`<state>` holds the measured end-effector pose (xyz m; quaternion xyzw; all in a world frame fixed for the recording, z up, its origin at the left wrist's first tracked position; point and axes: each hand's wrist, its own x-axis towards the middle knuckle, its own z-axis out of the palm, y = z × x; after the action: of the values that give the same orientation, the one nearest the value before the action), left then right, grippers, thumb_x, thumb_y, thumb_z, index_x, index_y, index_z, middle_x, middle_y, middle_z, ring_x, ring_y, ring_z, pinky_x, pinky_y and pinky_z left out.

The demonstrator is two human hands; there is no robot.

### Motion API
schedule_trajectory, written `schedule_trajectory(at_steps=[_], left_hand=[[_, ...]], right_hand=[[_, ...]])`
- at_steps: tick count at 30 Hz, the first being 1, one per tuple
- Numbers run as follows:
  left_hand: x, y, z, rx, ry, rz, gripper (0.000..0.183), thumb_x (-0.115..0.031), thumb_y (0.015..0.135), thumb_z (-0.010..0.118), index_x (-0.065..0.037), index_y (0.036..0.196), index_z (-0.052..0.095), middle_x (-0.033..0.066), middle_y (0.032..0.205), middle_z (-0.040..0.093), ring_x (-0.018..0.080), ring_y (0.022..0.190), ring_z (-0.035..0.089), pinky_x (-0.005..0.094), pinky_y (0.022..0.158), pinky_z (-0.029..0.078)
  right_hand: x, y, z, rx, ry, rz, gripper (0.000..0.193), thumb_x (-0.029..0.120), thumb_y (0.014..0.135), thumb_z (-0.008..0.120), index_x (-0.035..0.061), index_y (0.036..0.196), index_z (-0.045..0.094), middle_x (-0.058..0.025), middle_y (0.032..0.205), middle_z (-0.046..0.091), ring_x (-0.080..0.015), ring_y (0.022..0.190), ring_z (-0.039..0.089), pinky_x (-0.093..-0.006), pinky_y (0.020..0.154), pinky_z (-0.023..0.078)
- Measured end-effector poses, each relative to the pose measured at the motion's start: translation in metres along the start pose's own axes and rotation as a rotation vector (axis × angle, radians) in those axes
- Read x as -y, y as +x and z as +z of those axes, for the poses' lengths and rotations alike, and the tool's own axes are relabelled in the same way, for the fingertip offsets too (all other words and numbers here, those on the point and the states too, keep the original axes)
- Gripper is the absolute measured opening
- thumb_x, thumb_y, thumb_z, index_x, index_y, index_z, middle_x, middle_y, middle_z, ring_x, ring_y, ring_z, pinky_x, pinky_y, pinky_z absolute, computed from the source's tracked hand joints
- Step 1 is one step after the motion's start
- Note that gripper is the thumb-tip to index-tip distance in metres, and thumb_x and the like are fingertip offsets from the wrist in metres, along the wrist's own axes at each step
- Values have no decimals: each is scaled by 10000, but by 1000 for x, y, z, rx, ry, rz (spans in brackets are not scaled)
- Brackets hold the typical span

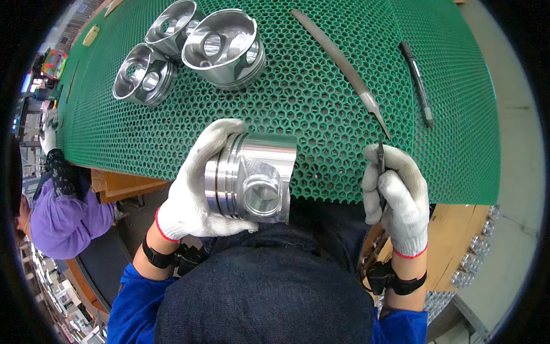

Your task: Marking engine pistons with a marker and using a metal file to smooth internal surfaces.

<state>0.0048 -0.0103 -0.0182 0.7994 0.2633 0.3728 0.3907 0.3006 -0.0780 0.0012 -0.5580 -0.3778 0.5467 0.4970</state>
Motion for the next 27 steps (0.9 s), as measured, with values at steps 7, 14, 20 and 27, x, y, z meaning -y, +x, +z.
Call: schedule_trajectory(at_steps=[7, 14, 20, 27], left_hand=[[-24, -9, -2, -4, 72, 20, 855, -275, 446, 954, -36, 1187, 601, 242, 1344, 436, 398, 1205, 515, 463, 986, 478], [-6, -23, 3, 18, -70, -13, 909, -328, 502, 971, -77, 1264, 541, 266, 1412, 397, 425, 1287, 468, 507, 1047, 430], [-1, -19, 1, 42, -116, 39, 988, -313, 514, 975, -74, 1334, 479, 299, 1417, 380, 443, 1305, 445, 544, 1033, 419], [2, -1, -4, 49, -137, -128, 1229, -451, 504, 960, 20, 1449, 331, 225, 1419, 401, 340, 1331, 419, 453, 1104, 348]], right_hand=[[8, -11, 7, 214, -231, 19, 413, 110, 875, 508, -39, 1249, 603, -25, 735, 575, -51, 529, 486, -183, 488, 395], [22, -11, 35, 321, -254, 176, 297, 81, 880, 583, -31, 1141, 671, -146, 1086, 700, -201, 958, 670, -306, 862, 519], [22, 3, 35, 423, -346, 74, 313, 143, 890, 608, -13, 1157, 657, -139, 1090, 695, -222, 934, 680, -348, 824, 536], [17, 7, 24, 525, -755, -590, 256, 191, 853, 661, 171, 1108, 676, -70, 780, 629, -283, 662, 642, -372, 581, 525]])
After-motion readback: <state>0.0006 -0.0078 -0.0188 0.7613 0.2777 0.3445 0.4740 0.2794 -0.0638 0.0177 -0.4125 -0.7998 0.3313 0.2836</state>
